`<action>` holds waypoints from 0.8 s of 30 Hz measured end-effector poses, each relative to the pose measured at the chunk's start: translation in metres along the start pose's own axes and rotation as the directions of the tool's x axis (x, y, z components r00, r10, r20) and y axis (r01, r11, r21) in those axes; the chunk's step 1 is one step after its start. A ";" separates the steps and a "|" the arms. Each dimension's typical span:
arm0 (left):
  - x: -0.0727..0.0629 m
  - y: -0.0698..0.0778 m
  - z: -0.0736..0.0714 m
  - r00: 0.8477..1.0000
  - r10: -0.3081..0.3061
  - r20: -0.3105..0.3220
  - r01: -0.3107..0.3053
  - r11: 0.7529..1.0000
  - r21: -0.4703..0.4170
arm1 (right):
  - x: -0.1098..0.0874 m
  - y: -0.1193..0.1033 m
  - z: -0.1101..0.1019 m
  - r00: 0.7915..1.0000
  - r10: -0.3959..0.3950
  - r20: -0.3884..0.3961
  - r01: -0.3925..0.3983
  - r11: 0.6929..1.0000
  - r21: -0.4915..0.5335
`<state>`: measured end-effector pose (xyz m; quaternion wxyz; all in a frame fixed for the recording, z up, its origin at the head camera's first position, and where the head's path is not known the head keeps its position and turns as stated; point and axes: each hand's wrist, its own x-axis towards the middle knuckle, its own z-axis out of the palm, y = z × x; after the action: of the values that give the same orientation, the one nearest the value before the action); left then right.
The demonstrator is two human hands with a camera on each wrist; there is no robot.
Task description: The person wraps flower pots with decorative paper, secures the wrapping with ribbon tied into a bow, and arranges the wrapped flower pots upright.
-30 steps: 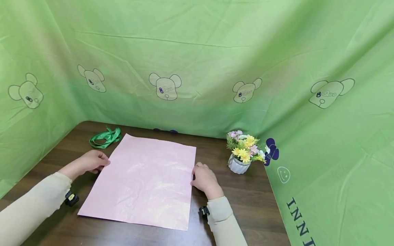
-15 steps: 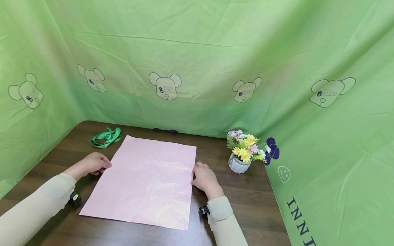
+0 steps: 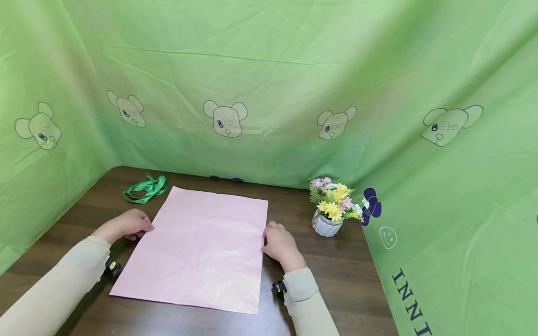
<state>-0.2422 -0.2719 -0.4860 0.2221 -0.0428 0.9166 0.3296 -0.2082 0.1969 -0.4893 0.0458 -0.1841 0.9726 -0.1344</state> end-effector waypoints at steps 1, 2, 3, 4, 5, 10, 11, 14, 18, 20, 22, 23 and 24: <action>0.000 0.000 0.000 1.000 0.007 -0.001 -0.007 1.000 0.000 | 0.000 0.000 0.000 1.000 0.001 -0.003 -0.001 1.000 0.000; 0.000 -0.001 0.000 1.000 0.013 -0.002 -0.013 1.000 -0.001 | 0.000 0.001 -0.001 1.000 0.001 -0.004 -0.001 1.000 0.001; 0.000 -0.001 0.000 1.000 0.016 -0.002 -0.016 1.000 -0.004 | 0.000 0.001 -0.001 1.000 0.002 -0.004 -0.002 1.000 0.001; -0.001 -0.002 0.000 1.000 0.020 -0.004 -0.020 1.000 -0.004 | 0.000 0.001 -0.001 1.000 0.001 -0.002 -0.001 1.000 0.003; -0.001 -0.003 0.000 1.000 0.021 -0.007 -0.021 1.000 -0.005 | 0.000 0.001 -0.001 1.000 -0.001 -0.001 0.001 1.000 0.003; -0.002 -0.007 0.002 0.999 0.032 -0.026 -0.033 0.999 -0.014 | 0.000 0.001 -0.001 1.000 -0.009 0.003 0.009 1.000 0.001; -0.003 -0.008 0.002 0.999 0.033 -0.028 -0.033 0.999 -0.015 | 0.000 0.001 -0.001 1.000 -0.008 0.004 0.008 1.000 0.000; -0.004 -0.008 0.001 0.999 0.038 -0.033 -0.038 0.999 -0.017 | -0.001 0.000 -0.001 1.000 0.001 0.004 -0.001 1.000 0.002; -0.005 -0.005 0.001 0.998 0.055 -0.041 -0.056 0.998 -0.011 | -0.001 0.000 -0.002 1.000 0.014 0.004 -0.014 1.000 0.001; -0.006 -0.005 0.001 0.997 0.060 -0.046 -0.060 0.998 -0.007 | -0.001 0.000 -0.002 1.000 0.013 0.004 -0.013 1.000 0.000; -0.007 -0.006 0.003 0.997 0.062 -0.051 -0.062 0.998 0.001 | -0.001 0.000 -0.001 1.000 0.009 0.004 -0.009 1.000 0.002; -0.007 -0.007 0.003 0.997 0.062 -0.052 -0.062 0.998 0.004 | -0.001 0.000 -0.001 1.000 0.007 0.003 -0.007 1.000 0.003; -0.006 -0.007 0.004 0.997 0.060 -0.056 -0.059 0.998 0.006 | -0.001 0.000 -0.001 1.000 0.006 0.003 -0.006 1.000 0.005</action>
<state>-0.2334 -0.2753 -0.4897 0.1864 -0.0244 0.9240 0.3329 -0.2071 0.1980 -0.4884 0.0482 -0.1813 0.9727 -0.1365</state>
